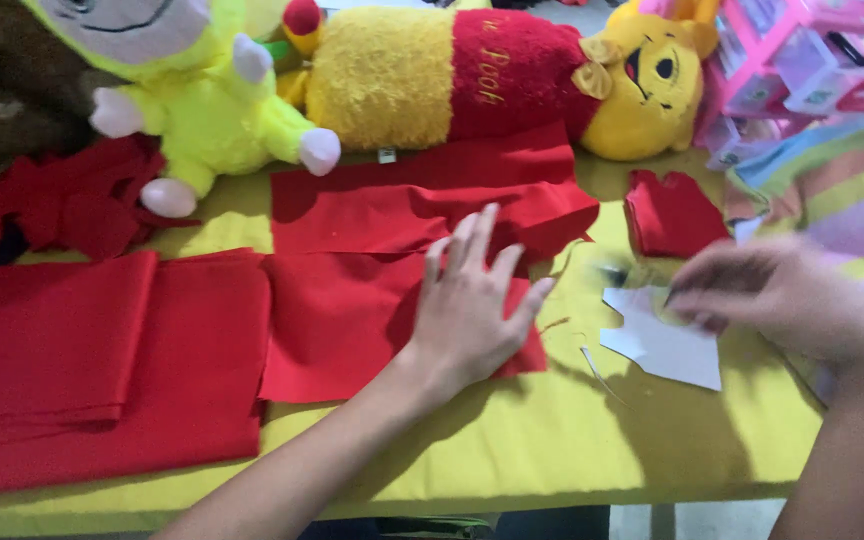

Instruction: Tracing a pattern onto red fabric and cutting it out with scissors

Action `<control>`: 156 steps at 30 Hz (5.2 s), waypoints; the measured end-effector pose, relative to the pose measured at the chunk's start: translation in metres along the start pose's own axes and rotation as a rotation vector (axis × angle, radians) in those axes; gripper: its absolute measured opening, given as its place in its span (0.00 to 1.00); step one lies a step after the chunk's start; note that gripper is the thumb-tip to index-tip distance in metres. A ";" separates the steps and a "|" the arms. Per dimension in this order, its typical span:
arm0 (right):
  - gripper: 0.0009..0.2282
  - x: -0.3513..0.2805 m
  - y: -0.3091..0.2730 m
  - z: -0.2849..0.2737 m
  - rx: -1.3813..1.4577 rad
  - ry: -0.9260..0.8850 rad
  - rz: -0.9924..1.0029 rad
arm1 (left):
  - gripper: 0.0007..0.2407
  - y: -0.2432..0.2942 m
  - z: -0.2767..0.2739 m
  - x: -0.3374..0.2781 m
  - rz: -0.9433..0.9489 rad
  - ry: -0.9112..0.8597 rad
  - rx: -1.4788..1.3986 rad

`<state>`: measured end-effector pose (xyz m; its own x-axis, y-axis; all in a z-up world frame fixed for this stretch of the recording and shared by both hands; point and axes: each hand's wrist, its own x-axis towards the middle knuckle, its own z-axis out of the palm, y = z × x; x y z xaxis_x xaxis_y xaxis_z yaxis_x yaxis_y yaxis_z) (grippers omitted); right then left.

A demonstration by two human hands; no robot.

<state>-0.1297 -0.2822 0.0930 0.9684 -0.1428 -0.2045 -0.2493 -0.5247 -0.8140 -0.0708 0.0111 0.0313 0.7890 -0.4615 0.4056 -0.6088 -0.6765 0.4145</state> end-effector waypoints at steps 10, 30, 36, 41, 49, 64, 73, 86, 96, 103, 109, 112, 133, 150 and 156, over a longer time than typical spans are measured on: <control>0.08 0.085 0.075 0.005 -0.380 0.748 -0.323 | 0.25 0.064 0.134 0.109 0.288 0.146 0.124; 0.06 0.087 0.083 0.011 -0.740 0.847 -0.700 | 0.18 0.029 0.059 0.075 0.366 0.171 -0.029; 0.22 0.000 -0.058 0.088 -0.643 0.298 -0.339 | 0.17 -0.057 -0.053 0.007 0.119 0.062 0.219; 0.18 -0.022 -0.098 0.153 -0.647 0.047 -0.025 | 0.32 -0.086 -0.073 -0.044 -0.238 -0.180 0.342; 0.07 -0.021 -0.069 0.150 -0.244 0.212 -0.203 | 0.31 -0.084 -0.072 -0.055 -0.099 -0.080 0.260; 0.05 -0.065 -0.040 0.170 -0.451 0.343 -0.400 | 0.35 -0.093 -0.085 -0.050 0.014 -0.464 0.189; 0.09 -0.077 -0.036 0.164 -0.400 0.377 -0.389 | 0.31 -0.041 -0.088 -0.102 -0.078 -0.323 0.133; 0.03 -0.080 -0.029 0.167 -0.469 0.387 -0.465 | 0.32 -0.039 -0.079 -0.116 -0.156 -0.339 0.228; 0.02 -0.075 -0.028 0.167 -0.419 0.414 -0.485 | 0.33 -0.032 -0.065 -0.130 -0.183 -0.206 0.342; 0.08 -0.065 -0.036 0.154 -0.483 0.443 -0.527 | 0.34 -0.024 -0.093 -0.094 -0.363 -0.476 0.154; 0.18 -0.020 -0.067 0.141 -0.605 0.264 -0.605 | 0.36 -0.073 -0.078 -0.042 -0.363 -0.355 0.308; 0.24 0.011 -0.072 0.139 -0.695 0.197 -0.456 | 0.36 -0.084 -0.075 -0.023 -0.438 -0.454 0.268; 0.32 0.028 -0.058 0.144 -0.698 0.046 -0.274 | 0.32 -0.129 -0.037 -0.041 -0.313 0.008 0.303; 0.08 0.031 -0.036 0.108 -0.746 0.420 -0.717 | 0.26 -0.114 -0.071 -0.038 -0.301 0.315 -0.248; 0.15 -0.018 -0.066 0.086 -0.741 0.256 -0.216 | 0.08 -0.085 -0.078 -0.035 0.226 0.428 0.029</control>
<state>-0.1295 -0.1726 0.1032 0.9862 -0.1149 0.1193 -0.0850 -0.9692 -0.2311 -0.0529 0.1292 0.0451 0.5286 -0.3253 0.7841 -0.7535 -0.6052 0.2569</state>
